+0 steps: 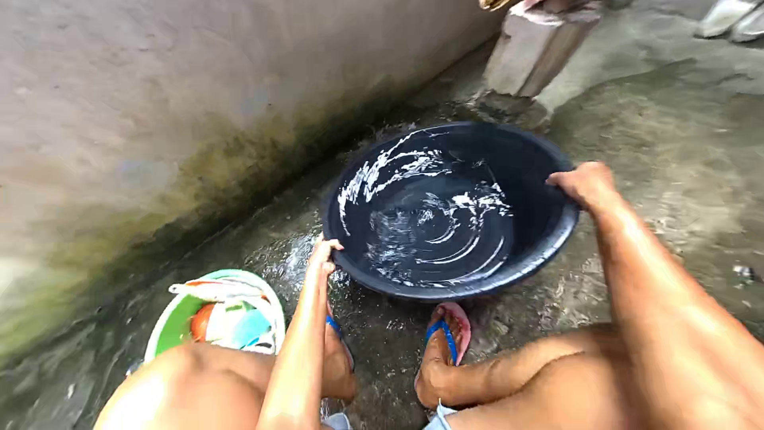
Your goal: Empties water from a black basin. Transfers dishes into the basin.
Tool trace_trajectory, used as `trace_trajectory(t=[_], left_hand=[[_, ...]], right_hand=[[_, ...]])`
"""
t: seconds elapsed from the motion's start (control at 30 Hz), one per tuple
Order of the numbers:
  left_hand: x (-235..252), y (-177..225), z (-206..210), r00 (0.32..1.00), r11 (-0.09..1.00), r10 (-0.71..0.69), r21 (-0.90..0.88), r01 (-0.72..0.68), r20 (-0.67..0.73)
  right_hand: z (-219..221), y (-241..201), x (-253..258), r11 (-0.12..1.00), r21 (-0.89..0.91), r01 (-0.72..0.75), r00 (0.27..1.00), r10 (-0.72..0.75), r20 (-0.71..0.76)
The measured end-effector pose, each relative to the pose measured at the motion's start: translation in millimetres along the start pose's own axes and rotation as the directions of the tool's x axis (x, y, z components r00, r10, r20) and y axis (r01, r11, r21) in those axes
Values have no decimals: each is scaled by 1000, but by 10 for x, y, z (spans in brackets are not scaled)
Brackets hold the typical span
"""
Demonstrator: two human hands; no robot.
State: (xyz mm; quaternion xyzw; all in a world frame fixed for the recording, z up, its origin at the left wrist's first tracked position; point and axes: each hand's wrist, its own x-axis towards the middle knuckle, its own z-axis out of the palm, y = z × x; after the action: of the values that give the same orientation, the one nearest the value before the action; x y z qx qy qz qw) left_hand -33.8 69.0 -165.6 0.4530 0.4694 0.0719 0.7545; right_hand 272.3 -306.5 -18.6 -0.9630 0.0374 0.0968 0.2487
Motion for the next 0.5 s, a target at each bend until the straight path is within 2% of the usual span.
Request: trace_trajectory(t=[0.1, 0.2, 0.27, 0.37, 0.5], left_hand=[[98, -124, -184, 978, 947, -209, 251, 202, -1], [216, -105, -236, 976, 900, -214, 379, 217, -49], [286, -110, -283, 981, 884, -184, 428, 190, -55], [370, -349, -329, 972, 846, -226, 481, 229, -64], [204, -659, -320, 962, 871, -267, 413, 265, -53]], right_hand=[[8, -29, -10, 993, -31, 112, 993, -113, -32], [12, -71, -137, 988, -27, 155, 986, -156, -62], [18, -93, -217, 985, -27, 172, 982, -173, -72], [46, 2, -305, 977, -16, 212, 973, -212, -94], [95, 213, -338, 961, 40, 274, 956, -267, -125]])
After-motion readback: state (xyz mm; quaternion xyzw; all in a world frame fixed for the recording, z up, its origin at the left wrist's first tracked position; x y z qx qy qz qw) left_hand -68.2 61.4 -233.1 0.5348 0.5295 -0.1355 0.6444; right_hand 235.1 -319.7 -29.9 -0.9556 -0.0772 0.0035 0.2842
